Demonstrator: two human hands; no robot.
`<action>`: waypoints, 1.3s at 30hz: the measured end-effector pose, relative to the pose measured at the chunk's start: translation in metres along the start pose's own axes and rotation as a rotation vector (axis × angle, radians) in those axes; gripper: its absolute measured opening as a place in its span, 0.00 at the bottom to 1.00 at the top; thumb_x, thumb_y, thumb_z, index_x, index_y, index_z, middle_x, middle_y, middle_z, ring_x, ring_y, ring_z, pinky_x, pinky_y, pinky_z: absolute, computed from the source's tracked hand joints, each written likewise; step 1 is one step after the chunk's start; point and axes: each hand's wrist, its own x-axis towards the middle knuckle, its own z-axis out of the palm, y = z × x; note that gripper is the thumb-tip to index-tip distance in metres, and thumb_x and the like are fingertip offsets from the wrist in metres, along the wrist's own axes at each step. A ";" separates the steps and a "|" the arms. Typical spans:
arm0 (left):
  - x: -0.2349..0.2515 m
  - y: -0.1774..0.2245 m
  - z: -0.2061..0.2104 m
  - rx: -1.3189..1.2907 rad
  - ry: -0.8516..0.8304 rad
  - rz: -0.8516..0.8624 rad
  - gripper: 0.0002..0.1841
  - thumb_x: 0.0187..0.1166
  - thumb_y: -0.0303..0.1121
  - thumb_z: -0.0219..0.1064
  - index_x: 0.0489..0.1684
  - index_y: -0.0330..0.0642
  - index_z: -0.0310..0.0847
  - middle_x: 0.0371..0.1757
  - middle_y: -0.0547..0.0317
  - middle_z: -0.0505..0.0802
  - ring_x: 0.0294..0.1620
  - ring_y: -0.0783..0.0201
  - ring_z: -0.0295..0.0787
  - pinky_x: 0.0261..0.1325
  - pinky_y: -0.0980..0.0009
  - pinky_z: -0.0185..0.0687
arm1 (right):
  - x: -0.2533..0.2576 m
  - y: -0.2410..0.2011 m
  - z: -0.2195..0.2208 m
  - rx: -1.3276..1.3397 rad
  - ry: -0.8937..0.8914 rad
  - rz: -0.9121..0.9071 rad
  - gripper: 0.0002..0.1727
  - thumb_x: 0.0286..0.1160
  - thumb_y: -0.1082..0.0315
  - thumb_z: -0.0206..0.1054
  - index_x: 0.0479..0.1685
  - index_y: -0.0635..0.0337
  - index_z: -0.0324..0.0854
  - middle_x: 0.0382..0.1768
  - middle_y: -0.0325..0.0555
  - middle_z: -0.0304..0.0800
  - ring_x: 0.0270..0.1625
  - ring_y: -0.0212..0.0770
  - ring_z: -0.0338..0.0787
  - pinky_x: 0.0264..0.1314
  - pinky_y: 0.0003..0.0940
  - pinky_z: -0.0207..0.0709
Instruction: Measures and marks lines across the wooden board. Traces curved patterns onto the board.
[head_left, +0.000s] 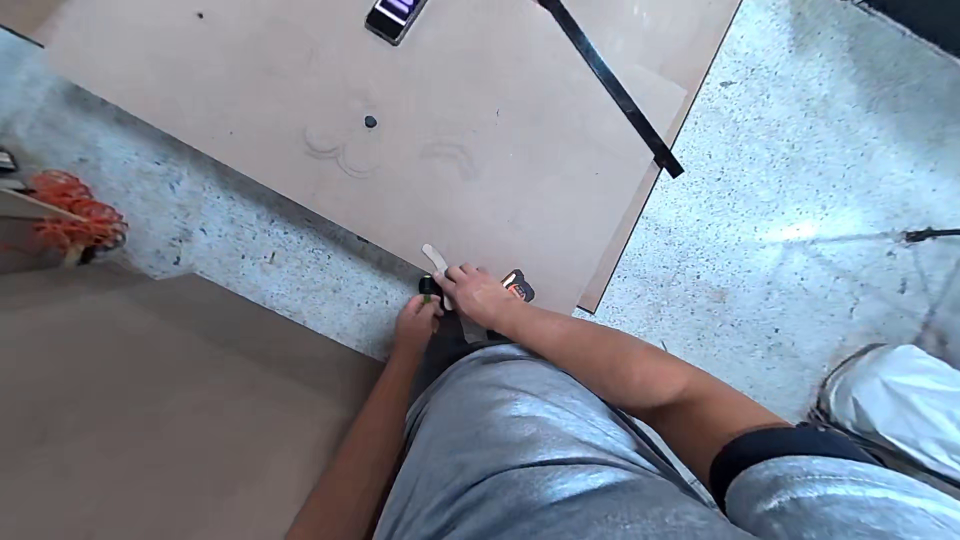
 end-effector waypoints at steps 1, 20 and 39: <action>0.001 0.002 0.009 -0.042 0.004 -0.062 0.14 0.90 0.39 0.61 0.59 0.39 0.83 0.31 0.53 0.89 0.22 0.62 0.81 0.29 0.62 0.81 | -0.001 -0.002 0.006 0.003 0.012 -0.030 0.32 0.75 0.66 0.69 0.83 0.48 0.73 0.70 0.48 0.81 0.70 0.55 0.82 0.61 0.56 0.82; -0.002 -0.052 -0.134 -0.065 0.057 -0.064 0.13 0.85 0.25 0.62 0.61 0.35 0.88 0.33 0.53 0.94 0.14 0.69 0.73 0.19 0.73 0.70 | -0.148 0.032 0.026 0.219 0.557 0.518 0.27 0.80 0.54 0.67 0.75 0.54 0.80 0.71 0.53 0.84 0.70 0.52 0.86 0.70 0.53 0.83; 0.033 -0.118 -0.464 0.027 0.070 0.059 0.17 0.88 0.34 0.61 0.65 0.30 0.82 0.28 0.64 0.89 0.17 0.77 0.75 0.20 0.80 0.73 | 0.033 -0.168 0.052 1.014 0.413 1.001 0.42 0.59 0.53 0.82 0.76 0.59 0.72 0.56 0.57 0.89 0.56 0.53 0.90 0.61 0.58 0.84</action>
